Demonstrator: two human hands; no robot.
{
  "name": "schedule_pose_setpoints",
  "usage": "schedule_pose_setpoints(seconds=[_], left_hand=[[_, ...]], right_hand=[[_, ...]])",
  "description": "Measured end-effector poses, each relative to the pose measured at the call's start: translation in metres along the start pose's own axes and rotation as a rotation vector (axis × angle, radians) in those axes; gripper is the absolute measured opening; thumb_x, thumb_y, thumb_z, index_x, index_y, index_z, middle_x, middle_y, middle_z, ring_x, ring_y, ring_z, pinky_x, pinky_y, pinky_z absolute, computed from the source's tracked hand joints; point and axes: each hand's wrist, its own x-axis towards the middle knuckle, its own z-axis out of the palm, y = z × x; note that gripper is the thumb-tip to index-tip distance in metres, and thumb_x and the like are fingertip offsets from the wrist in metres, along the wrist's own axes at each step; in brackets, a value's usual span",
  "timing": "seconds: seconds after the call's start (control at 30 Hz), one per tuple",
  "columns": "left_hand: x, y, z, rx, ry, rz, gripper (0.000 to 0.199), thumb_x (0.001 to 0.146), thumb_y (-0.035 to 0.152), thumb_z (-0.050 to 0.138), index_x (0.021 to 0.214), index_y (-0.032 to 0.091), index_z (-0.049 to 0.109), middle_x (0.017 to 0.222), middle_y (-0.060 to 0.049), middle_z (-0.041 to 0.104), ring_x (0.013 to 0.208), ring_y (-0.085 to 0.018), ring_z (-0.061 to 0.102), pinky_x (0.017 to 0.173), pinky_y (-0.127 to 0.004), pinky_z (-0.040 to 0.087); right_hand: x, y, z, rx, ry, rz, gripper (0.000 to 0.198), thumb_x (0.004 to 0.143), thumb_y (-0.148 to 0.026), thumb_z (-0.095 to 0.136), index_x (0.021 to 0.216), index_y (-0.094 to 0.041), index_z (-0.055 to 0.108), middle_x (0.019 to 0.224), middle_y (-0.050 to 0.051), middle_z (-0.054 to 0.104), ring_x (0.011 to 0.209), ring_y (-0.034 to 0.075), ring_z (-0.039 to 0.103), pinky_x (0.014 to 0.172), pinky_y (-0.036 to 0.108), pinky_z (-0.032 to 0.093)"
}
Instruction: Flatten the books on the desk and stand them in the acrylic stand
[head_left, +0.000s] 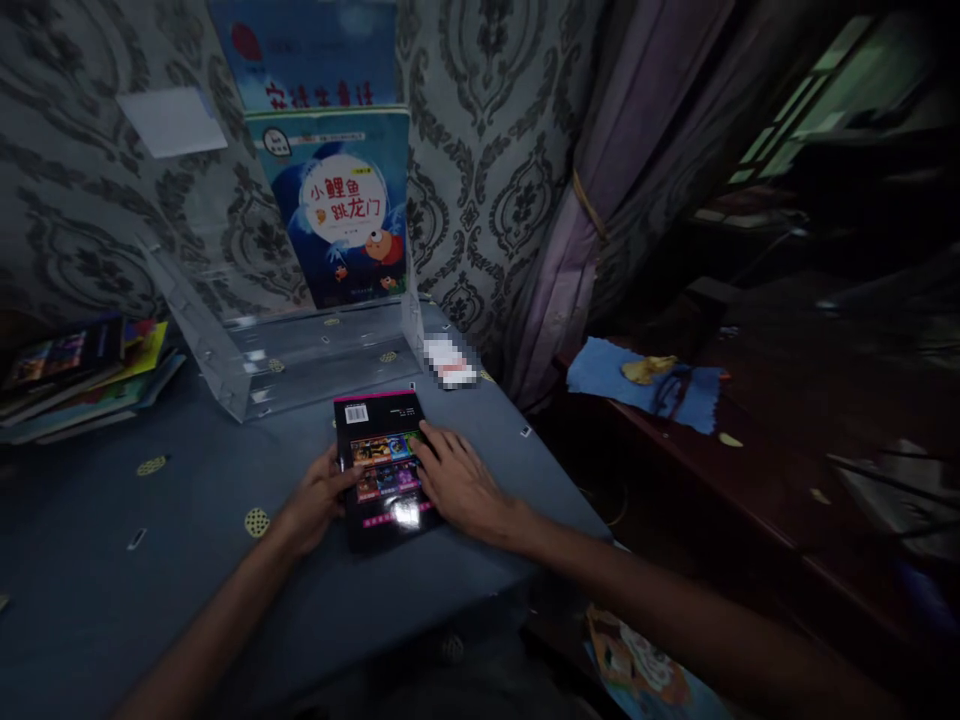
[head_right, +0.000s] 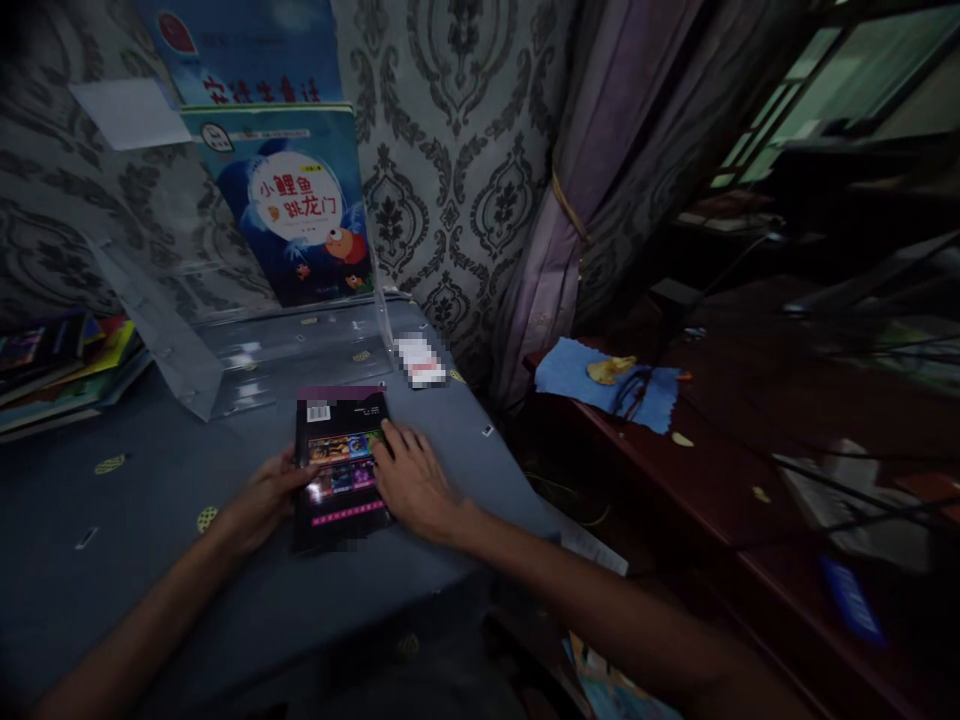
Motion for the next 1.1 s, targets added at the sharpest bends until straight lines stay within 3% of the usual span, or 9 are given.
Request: schedule_pose_setpoints(seconds=[0.1,0.2,0.3,0.4,0.53,0.7,0.9,1.03,1.1], left_hand=[[0.000,0.002,-0.001,0.049,0.004,0.076,0.078,0.062,0.042,0.091,0.127,0.019,0.056,0.101,-0.008,0.078,0.072,-0.022,0.075,0.056,-0.027,0.058],[0.002,0.007,-0.006,0.088,0.015,0.176,0.080,0.065,0.046,0.089,0.131,0.020,0.053,0.104,-0.008,0.077,0.076,-0.022,0.075,0.062,-0.027,0.059],[0.005,0.016,-0.009,0.156,-0.018,0.323,0.075,0.069,0.049,0.087,0.130,0.018,0.055,0.108,-0.009,0.076,0.089,-0.026,0.075,0.078,-0.033,0.062],[0.009,0.029,-0.010,0.292,-0.029,0.503,0.062,0.079,0.051,0.078,0.128,0.018,0.058,0.112,-0.009,0.075,0.097,-0.026,0.074,0.084,-0.036,0.061],[0.014,0.045,-0.020,0.518,0.036,0.769,0.042,0.091,0.046,0.065,0.123,0.019,0.065,0.120,-0.009,0.074,0.111,-0.027,0.070,0.099,-0.041,0.056],[0.022,0.036,-0.051,1.026,-0.046,0.981,0.036,0.100,0.027,0.046,0.130,0.026,0.068,0.138,-0.008,0.066,0.138,-0.028,0.054,0.117,-0.053,0.040],[0.023,0.005,-0.070,1.543,-0.204,0.851,0.064,0.093,0.003,0.039,0.150,0.031,0.048,0.155,-0.007,0.051,0.147,-0.025,0.042,0.120,-0.059,0.033],[0.022,0.004,-0.076,1.599,-0.296,0.778,0.078,0.084,-0.005,0.038,0.152,0.033,0.043,0.158,-0.004,0.046,0.149,-0.022,0.039,0.119,-0.052,0.037],[0.026,0.006,-0.080,1.570,-0.308,0.793,0.071,0.088,-0.002,0.039,0.150,0.032,0.046,0.156,-0.004,0.050,0.146,-0.020,0.043,0.119,-0.048,0.039]], right_hand=[[0.006,0.014,0.005,0.227,0.048,0.076,0.064,0.096,-0.030,0.058,0.154,-0.014,0.037,0.160,0.023,0.038,0.144,0.036,0.042,0.114,0.059,0.040],[0.020,0.030,0.010,0.630,0.086,0.185,0.092,0.084,-0.038,0.073,0.159,-0.013,0.024,0.145,0.023,0.055,0.130,0.035,0.058,0.105,0.058,0.049],[0.038,0.039,0.010,1.069,-0.008,0.210,0.077,0.081,-0.042,0.074,0.147,-0.015,0.045,0.113,0.013,0.074,0.102,0.028,0.071,0.091,0.049,0.057],[0.053,0.040,-0.001,1.248,-0.021,0.110,0.049,0.082,-0.045,0.073,0.120,-0.015,0.065,0.103,0.010,0.076,0.096,0.026,0.072,0.083,0.041,0.059],[0.064,0.040,-0.022,1.071,0.196,-0.042,0.035,0.090,-0.043,0.067,0.113,-0.018,0.070,0.106,0.009,0.077,0.095,0.025,0.072,0.080,0.039,0.059],[0.060,0.054,-0.018,0.637,0.412,-0.361,0.027,0.100,-0.026,0.052,0.119,-0.023,0.071,0.127,0.011,0.071,0.121,0.026,0.065,0.104,0.049,0.052],[0.050,0.070,0.013,0.366,0.227,-0.511,0.035,0.098,-0.012,0.043,0.119,-0.019,0.070,0.125,0.015,0.071,0.122,0.024,0.064,0.101,0.049,0.056],[0.049,0.072,0.004,0.252,0.028,-0.486,0.041,0.095,-0.008,0.042,0.125,-0.019,0.068,0.132,0.014,0.068,0.128,0.023,0.061,0.106,0.047,0.052],[0.050,0.070,-0.005,0.183,-0.079,-0.450,0.044,0.093,-0.006,0.043,0.128,-0.019,0.067,0.136,0.014,0.066,0.130,0.026,0.059,0.110,0.052,0.047]])
